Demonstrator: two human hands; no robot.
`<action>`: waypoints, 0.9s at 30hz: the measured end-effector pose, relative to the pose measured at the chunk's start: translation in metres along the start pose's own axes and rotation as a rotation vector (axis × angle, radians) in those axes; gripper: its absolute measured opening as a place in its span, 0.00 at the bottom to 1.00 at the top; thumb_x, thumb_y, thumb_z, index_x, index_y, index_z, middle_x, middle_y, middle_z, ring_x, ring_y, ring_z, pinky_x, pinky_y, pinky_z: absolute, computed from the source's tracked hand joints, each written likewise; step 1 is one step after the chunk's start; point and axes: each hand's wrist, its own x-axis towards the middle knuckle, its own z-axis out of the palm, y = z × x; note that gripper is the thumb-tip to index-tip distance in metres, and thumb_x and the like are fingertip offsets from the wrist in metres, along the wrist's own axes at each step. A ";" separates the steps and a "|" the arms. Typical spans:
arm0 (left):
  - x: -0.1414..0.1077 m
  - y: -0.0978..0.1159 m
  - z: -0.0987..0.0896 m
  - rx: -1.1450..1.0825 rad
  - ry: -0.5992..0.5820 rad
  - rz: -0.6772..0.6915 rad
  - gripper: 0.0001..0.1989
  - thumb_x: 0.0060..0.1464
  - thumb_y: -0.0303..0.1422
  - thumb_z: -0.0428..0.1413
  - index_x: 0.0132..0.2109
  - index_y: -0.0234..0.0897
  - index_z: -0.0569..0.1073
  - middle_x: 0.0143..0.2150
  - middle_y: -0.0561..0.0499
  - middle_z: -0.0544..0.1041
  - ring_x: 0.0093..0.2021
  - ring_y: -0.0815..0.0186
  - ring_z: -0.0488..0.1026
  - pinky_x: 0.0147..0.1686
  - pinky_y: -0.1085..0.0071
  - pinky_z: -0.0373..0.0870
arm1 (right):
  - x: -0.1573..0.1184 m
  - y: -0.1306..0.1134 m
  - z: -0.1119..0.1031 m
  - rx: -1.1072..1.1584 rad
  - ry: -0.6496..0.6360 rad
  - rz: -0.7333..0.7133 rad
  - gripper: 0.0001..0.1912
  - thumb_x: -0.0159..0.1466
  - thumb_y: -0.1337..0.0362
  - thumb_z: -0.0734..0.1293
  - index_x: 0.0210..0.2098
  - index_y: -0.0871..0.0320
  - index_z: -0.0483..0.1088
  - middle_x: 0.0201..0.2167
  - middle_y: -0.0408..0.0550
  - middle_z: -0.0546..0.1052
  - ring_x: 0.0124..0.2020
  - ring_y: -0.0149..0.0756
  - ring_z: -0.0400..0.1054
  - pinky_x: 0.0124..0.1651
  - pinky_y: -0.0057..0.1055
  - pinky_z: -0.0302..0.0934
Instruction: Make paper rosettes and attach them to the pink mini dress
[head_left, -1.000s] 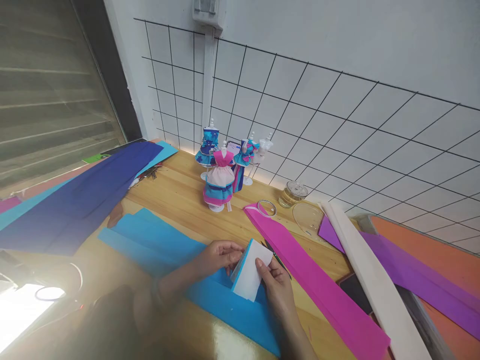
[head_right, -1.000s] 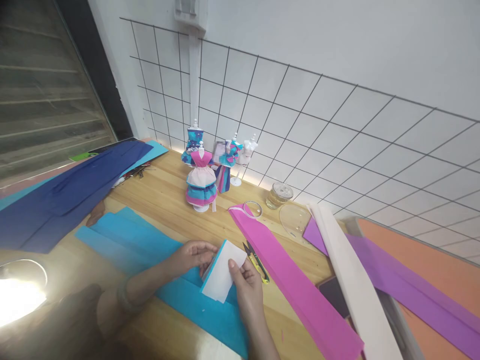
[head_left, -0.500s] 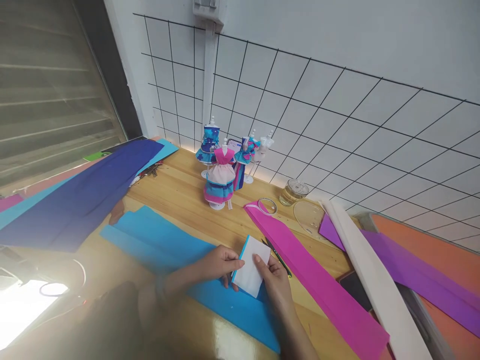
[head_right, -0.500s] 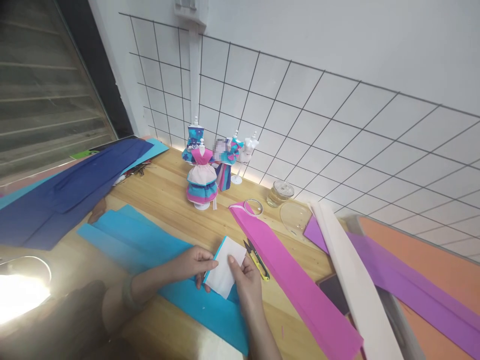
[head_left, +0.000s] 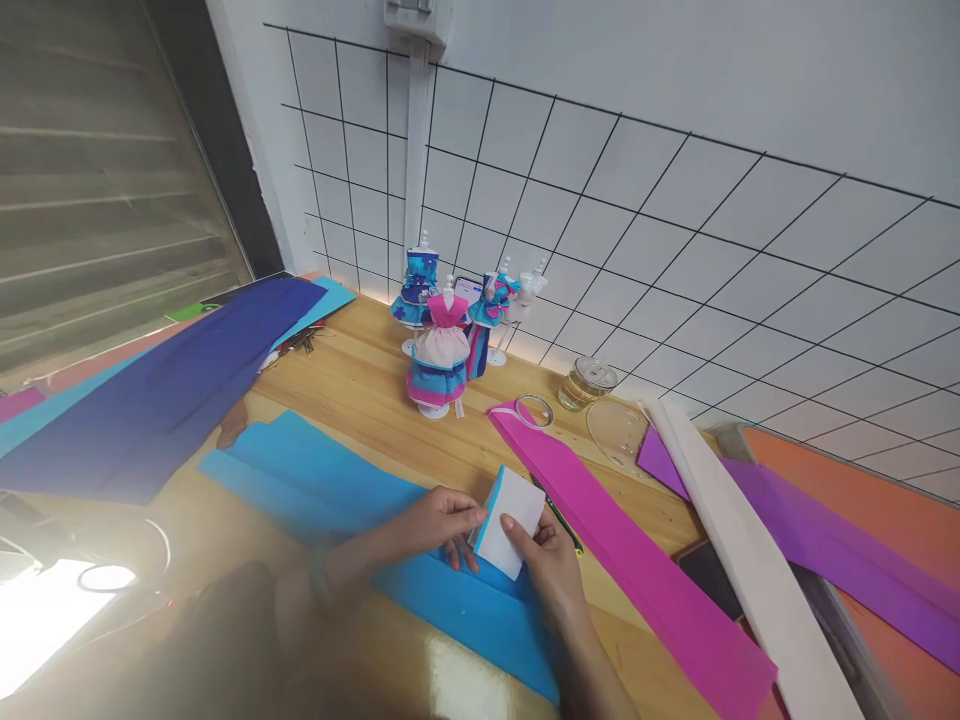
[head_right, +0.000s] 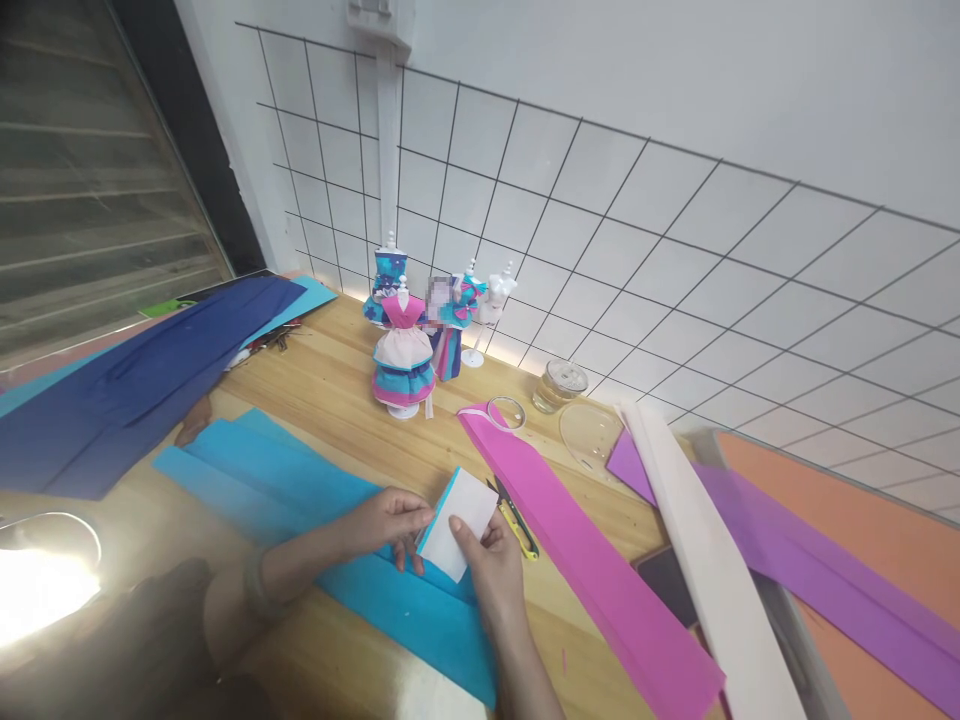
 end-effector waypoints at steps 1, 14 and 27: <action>0.000 0.000 0.000 -0.001 -0.005 -0.002 0.20 0.45 0.48 0.51 0.27 0.33 0.61 0.18 0.58 0.63 0.22 0.66 0.73 0.16 0.78 0.61 | 0.000 0.000 0.000 -0.003 0.004 0.000 0.18 0.46 0.58 0.72 0.34 0.60 0.69 0.27 0.46 0.76 0.25 0.35 0.68 0.26 0.28 0.62; 0.006 -0.016 -0.003 0.078 0.006 -0.034 0.19 0.43 0.46 0.54 0.30 0.32 0.64 0.26 0.47 0.75 0.24 0.66 0.73 0.17 0.77 0.63 | -0.001 -0.004 0.004 -0.048 0.043 -0.055 0.17 0.46 0.58 0.72 0.33 0.59 0.69 0.28 0.45 0.77 0.27 0.35 0.69 0.28 0.28 0.62; 0.003 -0.011 0.000 0.074 -0.013 -0.041 0.19 0.41 0.47 0.55 0.26 0.33 0.63 0.22 0.50 0.74 0.21 0.67 0.72 0.16 0.77 0.63 | 0.004 -0.001 -0.006 0.071 0.049 -0.013 0.25 0.46 0.57 0.72 0.41 0.59 0.66 0.33 0.49 0.75 0.32 0.39 0.69 0.33 0.33 0.63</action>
